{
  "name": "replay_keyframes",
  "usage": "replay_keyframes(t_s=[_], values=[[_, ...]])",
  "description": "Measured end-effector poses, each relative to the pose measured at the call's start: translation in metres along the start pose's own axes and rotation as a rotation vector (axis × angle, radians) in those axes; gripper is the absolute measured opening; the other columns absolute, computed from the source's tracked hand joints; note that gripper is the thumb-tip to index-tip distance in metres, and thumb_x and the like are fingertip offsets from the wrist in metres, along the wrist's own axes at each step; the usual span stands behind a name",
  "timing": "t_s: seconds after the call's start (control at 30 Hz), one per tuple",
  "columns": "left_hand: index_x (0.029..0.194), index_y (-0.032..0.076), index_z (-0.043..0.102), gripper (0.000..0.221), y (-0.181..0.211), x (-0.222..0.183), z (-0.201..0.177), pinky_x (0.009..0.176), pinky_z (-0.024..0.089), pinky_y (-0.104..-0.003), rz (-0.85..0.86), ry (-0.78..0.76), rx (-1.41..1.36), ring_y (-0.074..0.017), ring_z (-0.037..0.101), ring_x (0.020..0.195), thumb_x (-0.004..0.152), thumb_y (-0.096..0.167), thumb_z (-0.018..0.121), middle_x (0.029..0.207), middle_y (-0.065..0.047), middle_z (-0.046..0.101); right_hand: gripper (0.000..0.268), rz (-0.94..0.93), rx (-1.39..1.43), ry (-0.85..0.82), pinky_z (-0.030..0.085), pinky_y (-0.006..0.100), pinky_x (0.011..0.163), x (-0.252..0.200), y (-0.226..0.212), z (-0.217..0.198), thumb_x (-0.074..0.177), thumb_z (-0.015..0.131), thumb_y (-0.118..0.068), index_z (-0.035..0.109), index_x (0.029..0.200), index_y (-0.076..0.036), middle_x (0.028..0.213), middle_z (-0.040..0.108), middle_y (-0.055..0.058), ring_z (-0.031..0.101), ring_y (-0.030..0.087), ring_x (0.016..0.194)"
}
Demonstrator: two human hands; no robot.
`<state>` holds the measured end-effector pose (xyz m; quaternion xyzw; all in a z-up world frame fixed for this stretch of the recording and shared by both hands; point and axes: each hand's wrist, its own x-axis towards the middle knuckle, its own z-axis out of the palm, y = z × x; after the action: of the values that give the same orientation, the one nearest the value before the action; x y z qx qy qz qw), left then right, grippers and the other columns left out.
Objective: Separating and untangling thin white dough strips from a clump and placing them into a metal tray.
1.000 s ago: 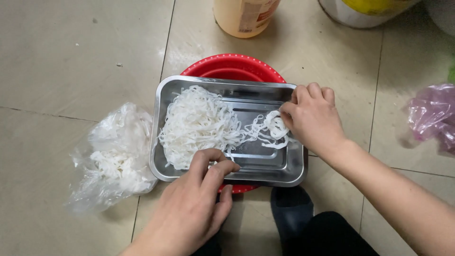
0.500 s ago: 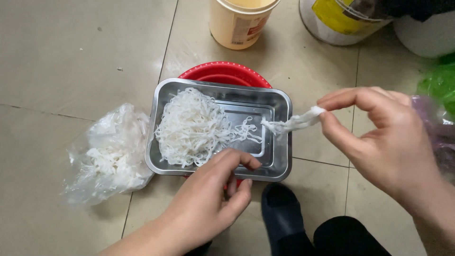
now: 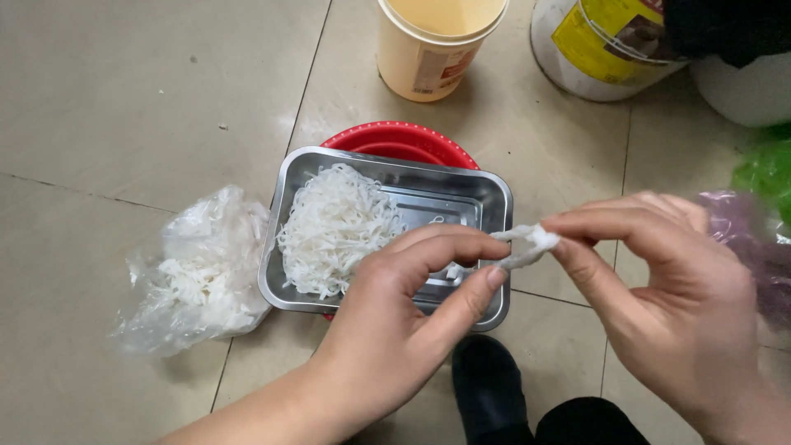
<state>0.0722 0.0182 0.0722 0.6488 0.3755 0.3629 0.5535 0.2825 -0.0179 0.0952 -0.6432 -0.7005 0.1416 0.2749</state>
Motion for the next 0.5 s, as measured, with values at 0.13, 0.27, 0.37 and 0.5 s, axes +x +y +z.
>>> replay_keyframes(t_s=[0.13, 0.27, 0.37, 0.5], values=[[0.108, 0.009, 0.076, 0.020, -0.008, 0.004, 0.005, 0.076, 0.058, -0.026, -0.034, 0.032, 0.037, -0.0136, 0.072, 0.087, 0.091, 0.018, 0.071, 0.100, -0.002, 0.079, 0.018, 0.031, 0.139, -0.073, 0.046, 0.031, 0.091, 0.001, 0.002, 0.016, 0.084, 0.078, -0.004, 0.077, 0.101, -0.005, 0.094, 0.079, 0.002, 0.066, 0.013, 0.085], [0.097, 0.006, 0.078, 0.015, -0.018, 0.005, 0.005, 0.073, 0.061, -0.025, -0.106, 0.067, -0.008, -0.0119, 0.071, 0.078, 0.088, 0.018, 0.075, 0.089, -0.002, 0.079, 0.021, 0.135, 0.225, -0.115, 0.052, 0.029, 0.090, -0.001, 0.006, 0.029, 0.084, 0.077, -0.004, 0.078, 0.104, -0.005, 0.104, 0.079, 0.002, 0.066, 0.014, 0.101], [0.093, 0.004, 0.081, 0.013, -0.025, 0.002, 0.005, 0.064, 0.057, -0.023, -0.195, 0.096, -0.058, -0.0093, 0.065, 0.072, 0.086, 0.014, 0.076, 0.087, -0.003, 0.078, 0.044, 0.347, 0.553, -0.188, 0.061, 0.030, 0.097, -0.004, 0.007, 0.039, 0.086, 0.069, 0.002, 0.067, 0.130, 0.000, 0.118, 0.076, 0.009, 0.071, 0.016, 0.108], [0.100, -0.001, 0.084, 0.020, -0.033, 0.000, 0.004, 0.064, 0.058, -0.020, -0.343, 0.097, -0.211, -0.0071, 0.067, 0.070, 0.089, 0.013, 0.073, 0.080, -0.003, 0.081, 0.065, 0.640, 0.801, -0.233, 0.063, 0.034, 0.083, -0.010, 0.009, 0.050, 0.088, 0.064, 0.003, 0.054, 0.151, -0.005, 0.115, 0.080, 0.013, 0.073, 0.019, 0.099]])
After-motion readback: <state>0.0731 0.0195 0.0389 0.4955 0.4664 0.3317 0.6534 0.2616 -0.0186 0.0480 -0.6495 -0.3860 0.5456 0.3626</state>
